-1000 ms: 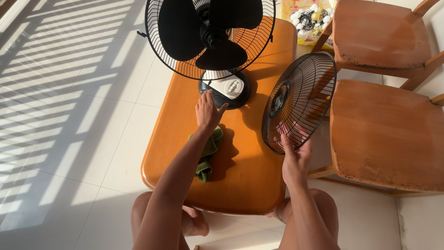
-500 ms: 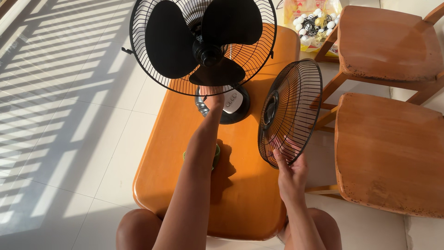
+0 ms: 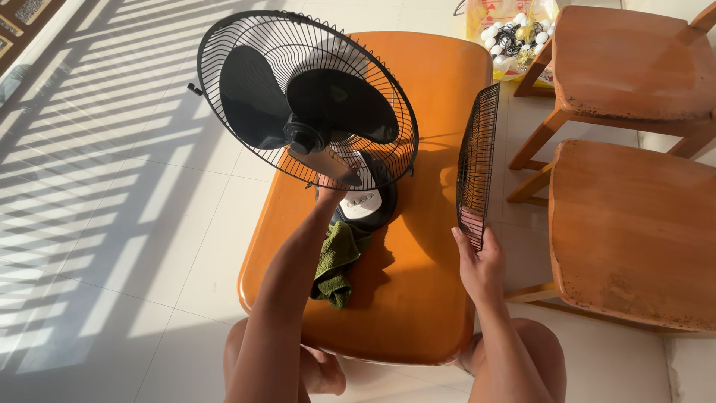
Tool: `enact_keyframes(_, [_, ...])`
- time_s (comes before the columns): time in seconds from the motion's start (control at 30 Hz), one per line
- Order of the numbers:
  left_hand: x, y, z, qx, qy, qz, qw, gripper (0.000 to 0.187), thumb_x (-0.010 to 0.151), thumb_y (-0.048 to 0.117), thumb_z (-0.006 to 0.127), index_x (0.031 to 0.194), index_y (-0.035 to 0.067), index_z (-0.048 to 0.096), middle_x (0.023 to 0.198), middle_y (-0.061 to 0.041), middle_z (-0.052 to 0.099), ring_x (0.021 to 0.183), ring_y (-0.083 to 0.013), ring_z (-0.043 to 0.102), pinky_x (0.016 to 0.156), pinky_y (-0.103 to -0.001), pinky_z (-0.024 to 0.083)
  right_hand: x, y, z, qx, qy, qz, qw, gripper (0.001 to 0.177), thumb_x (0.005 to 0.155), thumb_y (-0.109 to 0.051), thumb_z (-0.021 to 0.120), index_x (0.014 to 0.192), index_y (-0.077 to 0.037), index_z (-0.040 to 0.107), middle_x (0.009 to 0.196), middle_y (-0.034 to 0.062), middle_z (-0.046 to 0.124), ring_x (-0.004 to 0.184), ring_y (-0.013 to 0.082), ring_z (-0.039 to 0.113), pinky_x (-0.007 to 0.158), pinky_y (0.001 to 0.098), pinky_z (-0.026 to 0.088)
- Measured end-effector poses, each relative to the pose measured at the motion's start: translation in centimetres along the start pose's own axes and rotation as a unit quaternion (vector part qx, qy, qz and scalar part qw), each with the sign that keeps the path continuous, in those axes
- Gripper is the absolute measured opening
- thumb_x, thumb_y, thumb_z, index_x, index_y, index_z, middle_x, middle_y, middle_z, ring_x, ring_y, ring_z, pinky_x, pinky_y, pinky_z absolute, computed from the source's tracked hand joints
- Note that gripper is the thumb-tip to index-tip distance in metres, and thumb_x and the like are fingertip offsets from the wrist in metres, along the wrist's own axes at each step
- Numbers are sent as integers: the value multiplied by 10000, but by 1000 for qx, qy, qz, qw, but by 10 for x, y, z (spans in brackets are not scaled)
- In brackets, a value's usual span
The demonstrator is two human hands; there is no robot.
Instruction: The person disassembles a table fan by removing the front grille, unscrewing the central hub nut, and detaching the fan blades. They then wipe the exposed motor housing and rear grille with a green cloth. The episode ends with the fan partially disassembled.
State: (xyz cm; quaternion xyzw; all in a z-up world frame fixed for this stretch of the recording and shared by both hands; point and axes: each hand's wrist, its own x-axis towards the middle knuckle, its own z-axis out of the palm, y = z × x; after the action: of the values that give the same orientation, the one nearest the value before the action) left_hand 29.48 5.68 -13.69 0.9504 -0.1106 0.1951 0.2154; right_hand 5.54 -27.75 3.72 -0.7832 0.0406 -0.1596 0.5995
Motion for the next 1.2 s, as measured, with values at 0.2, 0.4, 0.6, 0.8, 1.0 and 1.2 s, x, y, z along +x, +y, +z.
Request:
enact_keyframes(0.2, [-49, 11, -29, -323, 52, 46, 944, 392, 1094, 302, 554, 1336, -5, 520, 1258, -139, 604, 1142, -271, 627, 929, -400, 556, -5, -18, 4, -163, -63, -110, 979, 326, 967, -172, 653, 1280, -82, 648, 1060, 125, 756, 884, 243, 721, 652, 342, 561])
enact_keyframes(0.4, [-92, 23, -67, -200, -39, -131, 970, 222, 913, 173, 606, 1037, 27, 719, 970, -132, 738, 929, -305, 723, 812, -416, 593, -12, -20, 17, -316, -151, 78, 933, 366, 1020, -256, 636, 1376, -170, 631, 818, 172, 710, 636, 288, 668, 663, 416, 529])
enact_keyframes(0.6, [-157, 74, -118, -263, 40, -293, 918, 670, 928, 290, 747, 1431, -36, 448, 1420, -264, 519, 1296, -393, 521, 1034, -453, 437, -9, 6, 25, -333, -90, -67, 936, 385, 950, -208, 693, 1322, -122, 645, 923, 144, 723, 774, 312, 700, 706, 443, 548])
enact_keyframes(0.8, [-198, 157, -158, -428, -2, -335, 840, 526, 968, 305, 647, 1406, 46, 512, 1441, -189, 557, 1375, -345, 527, 1095, -438, 450, 0, 26, 34, -376, -74, -153, 911, 406, 908, -124, 685, 1312, -161, 684, 1008, 137, 743, 839, 324, 710, 733, 445, 564])
enact_keyframes(1.0, [-176, 182, -182, -358, -66, -293, 884, 433, 969, 333, 633, 1339, 108, 616, 1396, -137, 617, 1308, -320, 594, 1033, -443, 503, 56, 49, 41, -441, -98, -150, 880, 380, 909, -88, 649, 1276, -175, 698, 1035, 82, 756, 942, 304, 704, 836, 524, 510])
enact_keyframes(1.2, [-168, 186, -183, -356, -29, -238, 903, 353, 976, 273, 637, 1259, 63, 657, 1206, -126, 733, 1104, -263, 726, 922, -399, 570, 117, 83, 58, -471, -103, -260, 836, 326, 894, 9, 556, 1122, -129, 743, 958, 69, 741, 966, 323, 674, 875, 539, 479])
